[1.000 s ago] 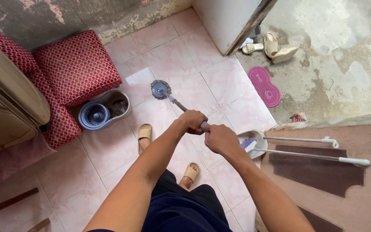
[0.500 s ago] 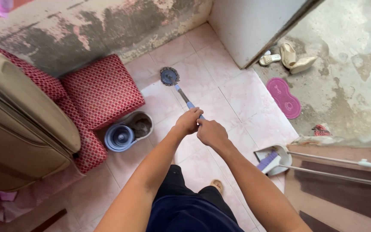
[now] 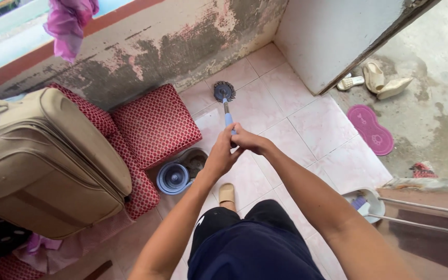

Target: The person assembles a mop by connecting the handle sections and then dips the mop head into a bucket. They then move the mop across the tiled floor to clean the surface.

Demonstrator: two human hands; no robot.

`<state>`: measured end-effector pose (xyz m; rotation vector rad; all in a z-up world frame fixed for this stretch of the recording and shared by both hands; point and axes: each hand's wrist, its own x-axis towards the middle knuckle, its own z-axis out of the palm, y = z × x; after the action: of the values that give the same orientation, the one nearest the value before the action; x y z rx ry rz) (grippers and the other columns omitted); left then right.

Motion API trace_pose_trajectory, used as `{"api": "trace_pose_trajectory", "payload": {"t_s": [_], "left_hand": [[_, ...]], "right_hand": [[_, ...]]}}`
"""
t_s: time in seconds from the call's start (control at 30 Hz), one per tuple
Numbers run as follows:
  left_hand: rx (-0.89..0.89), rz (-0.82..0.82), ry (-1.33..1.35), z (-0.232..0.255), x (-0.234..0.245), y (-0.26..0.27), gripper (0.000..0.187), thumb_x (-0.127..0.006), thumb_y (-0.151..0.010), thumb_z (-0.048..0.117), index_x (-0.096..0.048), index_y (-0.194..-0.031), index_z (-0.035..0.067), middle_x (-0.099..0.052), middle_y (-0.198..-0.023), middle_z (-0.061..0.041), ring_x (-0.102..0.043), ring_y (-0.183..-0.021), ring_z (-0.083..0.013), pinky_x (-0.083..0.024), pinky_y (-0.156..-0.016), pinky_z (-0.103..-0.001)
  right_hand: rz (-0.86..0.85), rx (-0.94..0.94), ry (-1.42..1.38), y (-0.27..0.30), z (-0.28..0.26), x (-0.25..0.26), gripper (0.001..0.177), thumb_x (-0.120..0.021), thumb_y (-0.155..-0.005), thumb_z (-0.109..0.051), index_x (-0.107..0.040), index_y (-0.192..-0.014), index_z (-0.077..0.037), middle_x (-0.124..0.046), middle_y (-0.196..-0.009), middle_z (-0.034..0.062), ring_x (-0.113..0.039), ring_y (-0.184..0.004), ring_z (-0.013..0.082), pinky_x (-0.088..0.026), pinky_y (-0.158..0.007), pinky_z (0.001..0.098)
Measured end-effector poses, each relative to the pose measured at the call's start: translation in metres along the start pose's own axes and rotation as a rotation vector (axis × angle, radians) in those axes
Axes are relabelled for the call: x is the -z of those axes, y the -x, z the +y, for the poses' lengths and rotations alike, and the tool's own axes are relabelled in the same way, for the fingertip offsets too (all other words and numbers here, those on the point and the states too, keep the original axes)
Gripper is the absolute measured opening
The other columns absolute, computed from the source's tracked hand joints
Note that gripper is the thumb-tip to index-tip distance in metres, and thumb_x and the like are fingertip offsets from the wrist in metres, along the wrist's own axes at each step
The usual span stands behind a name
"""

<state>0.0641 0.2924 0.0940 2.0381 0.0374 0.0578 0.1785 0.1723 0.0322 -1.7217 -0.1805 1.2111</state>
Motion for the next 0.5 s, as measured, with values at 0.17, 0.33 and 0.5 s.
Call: {"api": "trace_pose_trajectory", "payload": {"t_s": [0.17, 0.33, 0.5], "left_hand": [[-0.02, 0.106, -0.122, -0.039, 0.014, 0.001, 0.041, -0.072, -0.095, 0.015, -0.052, -0.13, 0.01, -0.065, -0.12, -0.019, -0.066, -0.105, -0.0407, -0.053, -0.084, -0.048], [0.019, 0.126, -0.219, -0.026, 0.02, -0.014, 0.019, -0.07, -0.09, 0.015, -0.061, -0.105, 0.007, -0.069, -0.105, -0.014, -0.069, -0.092, -0.0391, -0.055, -0.078, -0.047], [-0.049, 0.12, -0.222, -0.003, 0.002, -0.058, 0.012, -0.07, -0.088, 0.014, -0.066, -0.097, 0.007, -0.072, -0.108, -0.012, -0.069, -0.086, -0.0382, -0.055, -0.075, -0.044]], "right_hand": [[-0.326, 0.067, -0.433, -0.001, -0.008, 0.002, 0.069, -0.062, -0.086, -0.024, -0.039, -0.149, -0.014, -0.061, -0.122, 0.0095, -0.063, -0.103, 0.0189, -0.059, -0.081, 0.0383], [-0.164, 0.311, 0.236, -0.068, 0.026, 0.015, 0.082, -0.073, -0.076, -0.019, -0.041, -0.151, -0.021, -0.063, -0.132, 0.0128, -0.063, -0.114, 0.0268, -0.054, -0.091, 0.0422], [0.123, 0.403, 0.9, -0.103, 0.018, 0.051, 0.051, -0.073, -0.085, -0.022, -0.059, -0.134, -0.027, -0.056, -0.125, 0.02, -0.064, -0.109, 0.0394, -0.054, -0.088, 0.0466]]}}
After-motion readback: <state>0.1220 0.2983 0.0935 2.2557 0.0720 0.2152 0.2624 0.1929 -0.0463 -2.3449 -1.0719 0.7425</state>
